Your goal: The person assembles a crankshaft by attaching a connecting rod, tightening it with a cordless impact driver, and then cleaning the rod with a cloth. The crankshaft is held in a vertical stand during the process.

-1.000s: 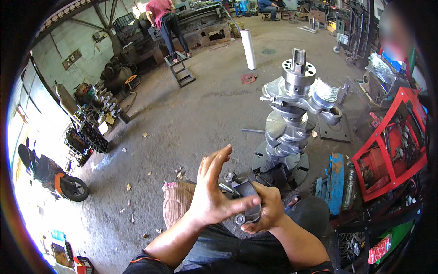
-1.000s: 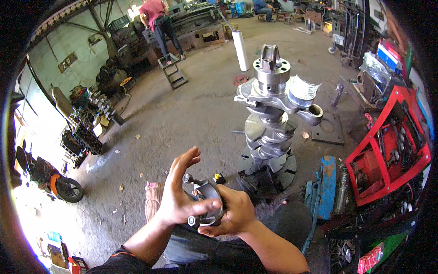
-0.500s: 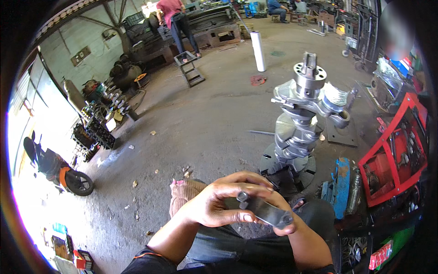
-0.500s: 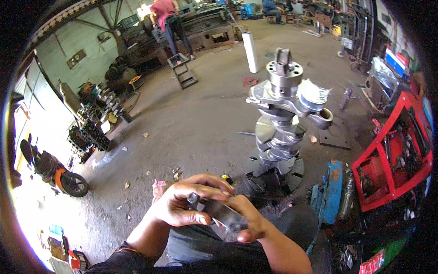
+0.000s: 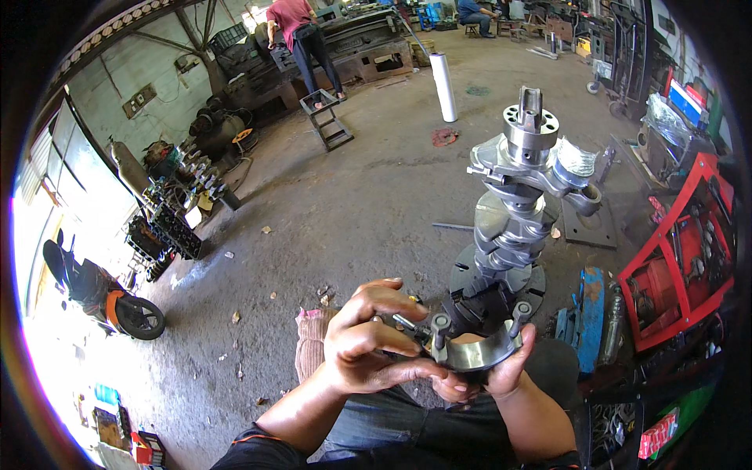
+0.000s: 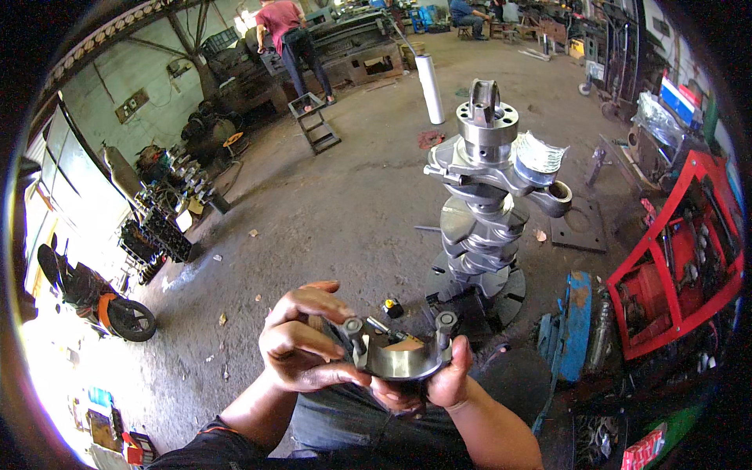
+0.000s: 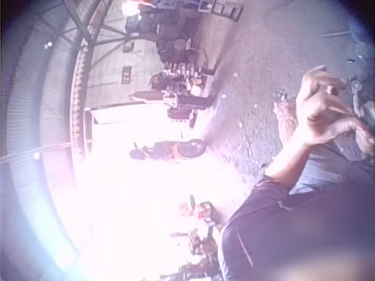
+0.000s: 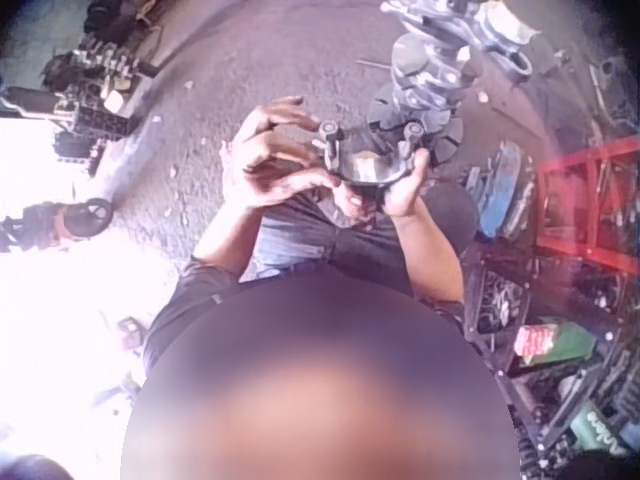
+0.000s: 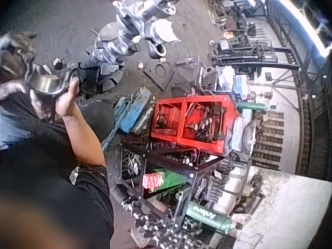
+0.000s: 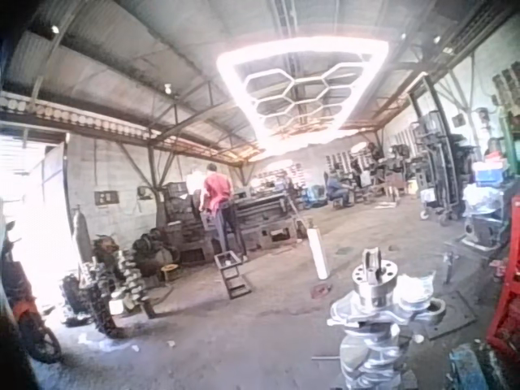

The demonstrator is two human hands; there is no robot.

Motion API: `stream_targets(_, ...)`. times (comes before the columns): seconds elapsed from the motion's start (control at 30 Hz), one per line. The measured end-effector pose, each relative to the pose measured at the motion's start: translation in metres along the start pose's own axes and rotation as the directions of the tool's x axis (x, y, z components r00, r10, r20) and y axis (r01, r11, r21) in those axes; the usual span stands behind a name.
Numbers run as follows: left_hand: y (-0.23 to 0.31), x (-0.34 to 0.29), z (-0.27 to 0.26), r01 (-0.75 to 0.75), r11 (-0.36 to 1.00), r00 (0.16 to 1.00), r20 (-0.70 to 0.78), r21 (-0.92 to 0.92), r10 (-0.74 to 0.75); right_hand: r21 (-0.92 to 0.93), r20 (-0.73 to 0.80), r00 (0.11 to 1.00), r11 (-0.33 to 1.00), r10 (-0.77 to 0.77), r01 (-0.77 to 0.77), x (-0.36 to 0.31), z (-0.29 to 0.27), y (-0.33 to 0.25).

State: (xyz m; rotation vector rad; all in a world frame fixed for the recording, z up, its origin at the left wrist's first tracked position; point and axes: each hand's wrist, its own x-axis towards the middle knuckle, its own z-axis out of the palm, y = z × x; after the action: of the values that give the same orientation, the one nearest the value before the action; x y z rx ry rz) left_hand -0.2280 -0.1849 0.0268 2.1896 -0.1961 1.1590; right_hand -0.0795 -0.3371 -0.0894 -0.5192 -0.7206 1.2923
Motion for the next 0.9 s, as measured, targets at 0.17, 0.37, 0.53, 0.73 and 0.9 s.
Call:
stream_targets(0.17, 0.014, 0.005, -0.008, -0.032, 0.98, 0.974, 0.227, 0.196, -0.014, 0.032, 0.056, 0.998, 0.999, 0.017, -0.019, 0.003, 0.003, -0.007)
stream_targets(0.37, 0.012, 0.006, -0.011, -0.076, 0.989, 0.978, 0.203, 0.124, 0.049, 0.059, 0.108, 0.993, 0.997, 0.044, -0.051, 0.004, 0.005, -0.008)
stream_targets(0.53, 0.01, 0.001, -0.004, -0.08, 0.99, 0.995, 0.064, 0.115, 0.073, 0.074, 0.154, 0.986, 0.994, 0.068, -0.08, 0.007, 0.009, -0.01)
stream_targets(0.73, 0.004, -0.009, -0.011, -0.067, 0.994, 0.994, 0.09, 0.085, 0.06, 0.129, 0.332, 0.931, 0.971, 0.151, -0.203, 0.015, 0.011, -0.002)
stream_targets(0.9, 0.003, -0.03, 0.007, 0.311, 0.934, 0.893, -0.282, -0.175, -0.35, 0.262, 0.276, 0.954, 0.945, 0.12, -0.195, 0.022, 0.016, 0.01)
